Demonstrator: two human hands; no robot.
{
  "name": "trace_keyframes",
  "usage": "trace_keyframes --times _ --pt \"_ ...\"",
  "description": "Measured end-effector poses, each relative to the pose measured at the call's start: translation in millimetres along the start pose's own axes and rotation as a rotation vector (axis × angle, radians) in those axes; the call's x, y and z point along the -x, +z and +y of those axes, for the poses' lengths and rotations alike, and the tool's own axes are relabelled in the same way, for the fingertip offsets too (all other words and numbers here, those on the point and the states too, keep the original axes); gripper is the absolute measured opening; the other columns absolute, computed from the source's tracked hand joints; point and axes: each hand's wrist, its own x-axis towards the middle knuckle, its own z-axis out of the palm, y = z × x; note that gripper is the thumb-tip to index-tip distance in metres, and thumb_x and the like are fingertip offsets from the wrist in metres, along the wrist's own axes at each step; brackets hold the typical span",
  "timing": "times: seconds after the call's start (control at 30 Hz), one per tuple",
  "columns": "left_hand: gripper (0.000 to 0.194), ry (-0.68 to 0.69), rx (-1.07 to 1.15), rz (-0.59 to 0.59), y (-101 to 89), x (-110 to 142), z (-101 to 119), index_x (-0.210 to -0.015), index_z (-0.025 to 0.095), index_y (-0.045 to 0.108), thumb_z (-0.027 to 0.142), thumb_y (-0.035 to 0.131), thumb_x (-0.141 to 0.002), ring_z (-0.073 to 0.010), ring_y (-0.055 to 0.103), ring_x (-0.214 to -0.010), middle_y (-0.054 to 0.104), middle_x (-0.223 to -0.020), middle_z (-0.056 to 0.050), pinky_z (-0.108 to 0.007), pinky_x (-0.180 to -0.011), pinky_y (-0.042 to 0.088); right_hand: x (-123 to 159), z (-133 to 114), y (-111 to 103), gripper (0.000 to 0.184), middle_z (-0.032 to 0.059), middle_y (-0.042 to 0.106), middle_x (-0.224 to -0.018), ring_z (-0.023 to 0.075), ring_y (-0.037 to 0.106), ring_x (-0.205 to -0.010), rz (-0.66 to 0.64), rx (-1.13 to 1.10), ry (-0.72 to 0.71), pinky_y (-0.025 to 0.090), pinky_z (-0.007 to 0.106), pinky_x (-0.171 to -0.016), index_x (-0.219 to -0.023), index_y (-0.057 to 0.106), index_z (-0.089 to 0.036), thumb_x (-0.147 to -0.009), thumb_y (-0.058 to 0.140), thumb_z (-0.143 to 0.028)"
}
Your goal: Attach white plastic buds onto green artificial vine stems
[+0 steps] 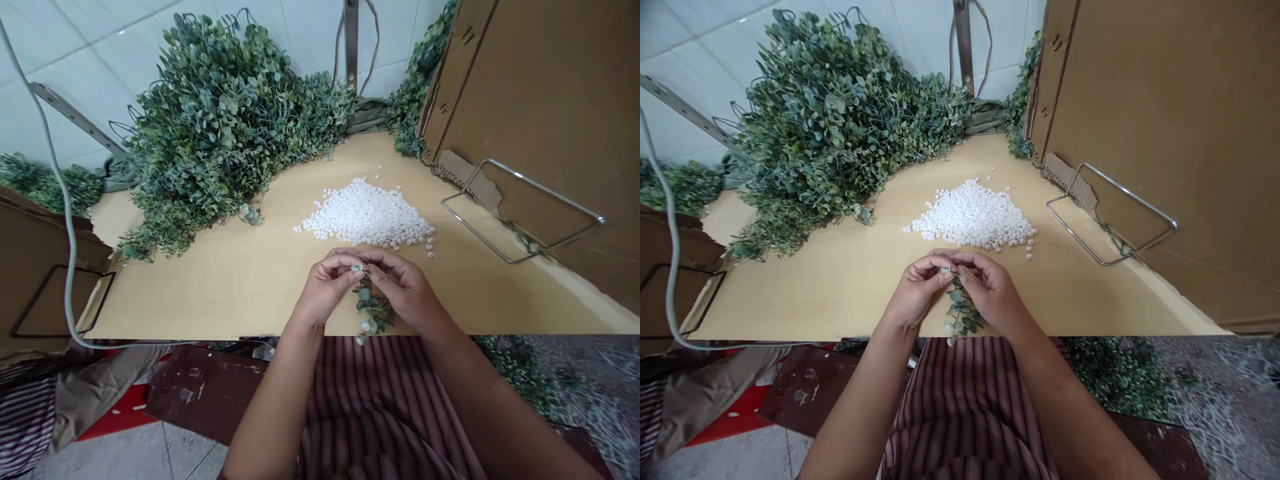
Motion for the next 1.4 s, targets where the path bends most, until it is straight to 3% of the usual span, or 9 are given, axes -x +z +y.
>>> trace_keyframes --times 0.13,0.23,0.37,0.5,0.63,0.83,0.97,1.17,1.4 --pt "0.019 0.013 0.015 0.056 2.6 -1 -1 -0.064 0.018 0.070 0.026 0.082 -0.053 -0.0105 0.058 -0.078 0.061 -0.083 0.001 -0.023 -0.076 0.046 3 1 2 0.030 0.0049 0.067 -0.096 0.0213 0.061 -0.097 -0.107 0.064 -0.043 0.050 0.033 -0.085 -0.097 0.066 -0.021 -0.082 0.061 -0.047" --pt "0.021 -0.004 -0.007 0.064 2.2 0 -1 -0.067 0.018 0.070 0.027 0.082 -0.053 -0.0106 0.058 -0.074 0.063 -0.082 0.000 -0.024 -0.074 0.047 5 0 3 0.031 0.0028 0.064 -0.076 0.0192 0.062 -0.076 -0.074 0.142 -0.039 0.052 0.028 -0.068 -0.084 0.064 -0.019 -0.083 0.058 -0.049" --pt "0.015 -0.021 -0.135 0.111 -5.4 -7 4 -0.076 0.018 0.071 0.026 0.075 -0.064 -0.0113 0.057 -0.068 0.067 -0.077 -0.001 -0.025 -0.071 0.046 7 -3 2 0.034 -0.0021 0.047 -0.056 0.0125 0.048 -0.052 0.039 0.289 -0.045 0.041 0.021 -0.050 -0.065 0.054 -0.018 -0.085 0.052 -0.046" --pt "0.011 0.118 -0.699 0.236 -12.7 -27 12 -0.078 0.017 0.072 0.014 0.063 -0.072 -0.0145 0.057 -0.073 0.065 -0.084 -0.005 -0.027 -0.072 0.045 7 -3 1 0.026 -0.0033 0.044 -0.055 0.0118 0.043 -0.049 0.090 0.302 -0.064 0.038 0.021 -0.047 -0.068 0.055 -0.018 -0.085 0.051 -0.038" --pt "0.020 0.189 -1.306 0.139 -11.2 -47 17 -0.085 0.018 0.073 0.011 0.057 -0.076 -0.0210 0.059 -0.081 0.063 -0.085 -0.008 -0.032 -0.075 0.044 6 0 3 0.022 -0.0015 0.051 -0.058 0.0136 0.049 -0.054 0.134 0.297 -0.084 0.041 0.023 -0.052 -0.069 0.059 -0.017 -0.082 0.053 -0.033" --pt "0.025 0.202 -1.599 0.088 -4.4 -59 16 -0.084 0.018 0.072 0.011 0.048 -0.079 -0.0250 0.061 -0.081 0.065 -0.087 -0.010 -0.033 -0.069 0.042 7 4 3 0.022 0.0003 0.056 -0.060 0.0140 0.052 -0.057 0.143 0.314 -0.062 0.041 0.022 -0.054 -0.066 0.059 -0.016 -0.080 0.054 -0.031" --pt "0.020 0.175 -1.438 0.108 -7.3 -60 18 -0.077 0.017 0.069 0.009 0.051 -0.075 -0.0223 0.060 -0.077 0.066 -0.083 -0.009 -0.032 -0.068 0.042 7 5 3 0.020 0.0006 0.057 -0.061 0.0140 0.053 -0.058 0.139 0.323 -0.063 0.041 0.022 -0.054 -0.066 0.060 -0.016 -0.079 0.055 -0.030" --pt "0.002 0.002 -0.509 0.179 -7.4 -39 22 -0.067 0.015 0.066 0.013 0.067 -0.066 -0.0101 0.054 -0.058 0.064 -0.065 0.000 -0.023 -0.060 0.042 7 3 4 0.018 0.0003 0.056 -0.060 0.0143 0.053 -0.058 0.146 0.329 -0.070 0.042 0.023 -0.054 -0.064 0.059 -0.016 -0.077 0.055 -0.029" --pt "0.024 -0.186 -0.035 0.100 5.9 -3 17 -0.073 0.015 0.074 0.021 0.083 -0.051 -0.0064 0.053 -0.056 0.068 -0.063 0.000 -0.019 -0.059 0.042 8 2 3 0.018 0.0004 0.056 -0.061 0.0138 0.053 -0.058 0.139 0.346 -0.077 0.042 0.022 -0.053 -0.064 0.057 -0.016 -0.077 0.054 -0.028"
